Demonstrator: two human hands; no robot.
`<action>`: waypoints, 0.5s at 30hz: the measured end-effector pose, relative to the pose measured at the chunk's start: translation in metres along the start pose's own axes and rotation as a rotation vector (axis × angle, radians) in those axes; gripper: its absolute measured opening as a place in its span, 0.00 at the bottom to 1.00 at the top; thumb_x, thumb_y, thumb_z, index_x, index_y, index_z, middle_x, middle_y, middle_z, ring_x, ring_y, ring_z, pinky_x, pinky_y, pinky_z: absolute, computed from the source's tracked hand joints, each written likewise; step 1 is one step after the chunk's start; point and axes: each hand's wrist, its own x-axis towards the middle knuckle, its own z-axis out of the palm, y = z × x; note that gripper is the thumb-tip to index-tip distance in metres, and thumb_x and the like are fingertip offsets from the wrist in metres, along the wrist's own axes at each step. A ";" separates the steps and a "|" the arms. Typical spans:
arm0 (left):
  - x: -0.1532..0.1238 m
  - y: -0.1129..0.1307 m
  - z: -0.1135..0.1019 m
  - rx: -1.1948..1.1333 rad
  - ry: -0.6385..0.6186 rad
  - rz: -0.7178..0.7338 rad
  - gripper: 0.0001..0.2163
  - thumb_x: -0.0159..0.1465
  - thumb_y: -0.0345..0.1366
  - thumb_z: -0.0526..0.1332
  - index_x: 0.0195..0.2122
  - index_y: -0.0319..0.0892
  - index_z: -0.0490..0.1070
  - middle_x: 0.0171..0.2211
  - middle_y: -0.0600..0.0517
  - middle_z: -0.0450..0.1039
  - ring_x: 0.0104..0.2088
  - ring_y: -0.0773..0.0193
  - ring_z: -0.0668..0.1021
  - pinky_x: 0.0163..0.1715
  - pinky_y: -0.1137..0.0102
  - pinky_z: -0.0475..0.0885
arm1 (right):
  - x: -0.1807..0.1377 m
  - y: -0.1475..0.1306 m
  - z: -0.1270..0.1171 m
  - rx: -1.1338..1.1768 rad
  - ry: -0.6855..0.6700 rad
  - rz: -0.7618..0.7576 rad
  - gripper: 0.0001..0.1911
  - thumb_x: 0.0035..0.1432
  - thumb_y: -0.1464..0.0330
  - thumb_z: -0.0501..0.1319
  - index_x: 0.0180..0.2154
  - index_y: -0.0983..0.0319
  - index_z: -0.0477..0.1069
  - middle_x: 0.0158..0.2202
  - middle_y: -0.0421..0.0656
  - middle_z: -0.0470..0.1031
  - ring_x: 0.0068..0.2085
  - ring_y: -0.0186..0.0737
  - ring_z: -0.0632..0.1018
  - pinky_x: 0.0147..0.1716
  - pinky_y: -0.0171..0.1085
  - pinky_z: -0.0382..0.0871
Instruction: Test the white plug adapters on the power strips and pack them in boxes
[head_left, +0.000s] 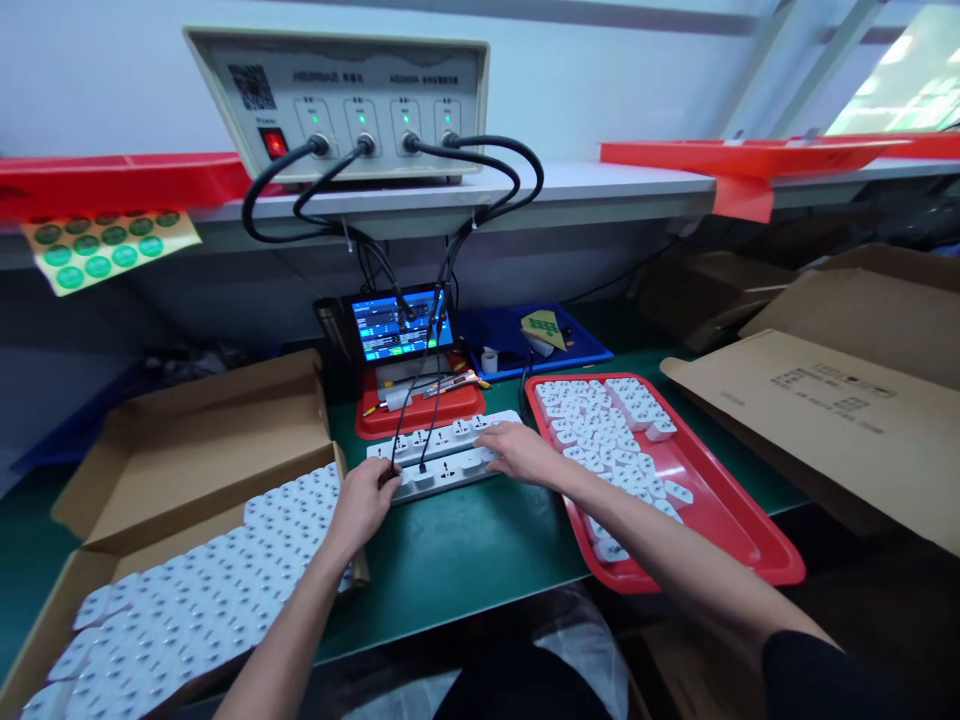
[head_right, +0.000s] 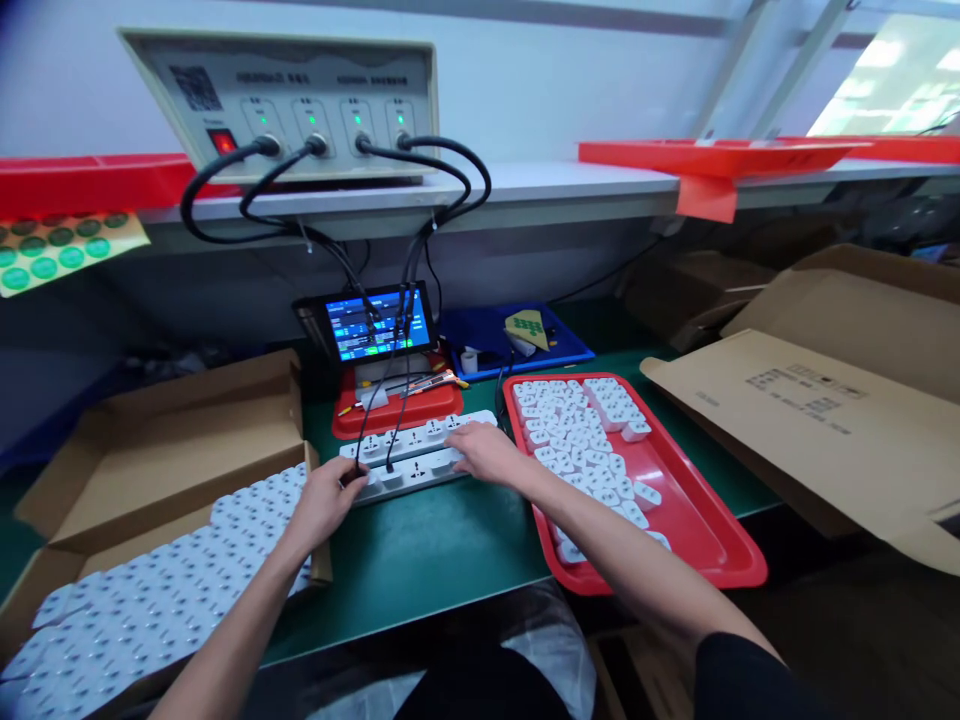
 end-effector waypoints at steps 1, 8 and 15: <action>0.000 0.001 0.000 -0.007 0.006 0.005 0.06 0.65 0.37 0.60 0.35 0.44 0.76 0.37 0.49 0.78 0.39 0.56 0.78 0.41 0.64 0.70 | 0.006 -0.008 0.000 0.036 0.060 -0.031 0.17 0.65 0.64 0.69 0.54 0.60 0.76 0.51 0.50 0.80 0.52 0.50 0.79 0.51 0.41 0.67; -0.001 0.004 0.000 0.009 0.029 0.055 0.05 0.65 0.33 0.59 0.34 0.43 0.75 0.36 0.50 0.77 0.39 0.57 0.78 0.41 0.65 0.70 | 0.065 -0.076 0.040 0.289 0.187 -0.039 0.10 0.61 0.63 0.73 0.41 0.62 0.80 0.40 0.45 0.81 0.44 0.45 0.79 0.45 0.38 0.67; -0.003 0.018 0.000 -0.024 0.149 0.075 0.07 0.69 0.37 0.57 0.38 0.44 0.74 0.37 0.49 0.78 0.39 0.56 0.79 0.42 0.65 0.70 | 0.063 -0.059 0.032 0.531 0.280 0.050 0.07 0.64 0.65 0.70 0.39 0.62 0.80 0.36 0.42 0.82 0.39 0.39 0.79 0.40 0.34 0.66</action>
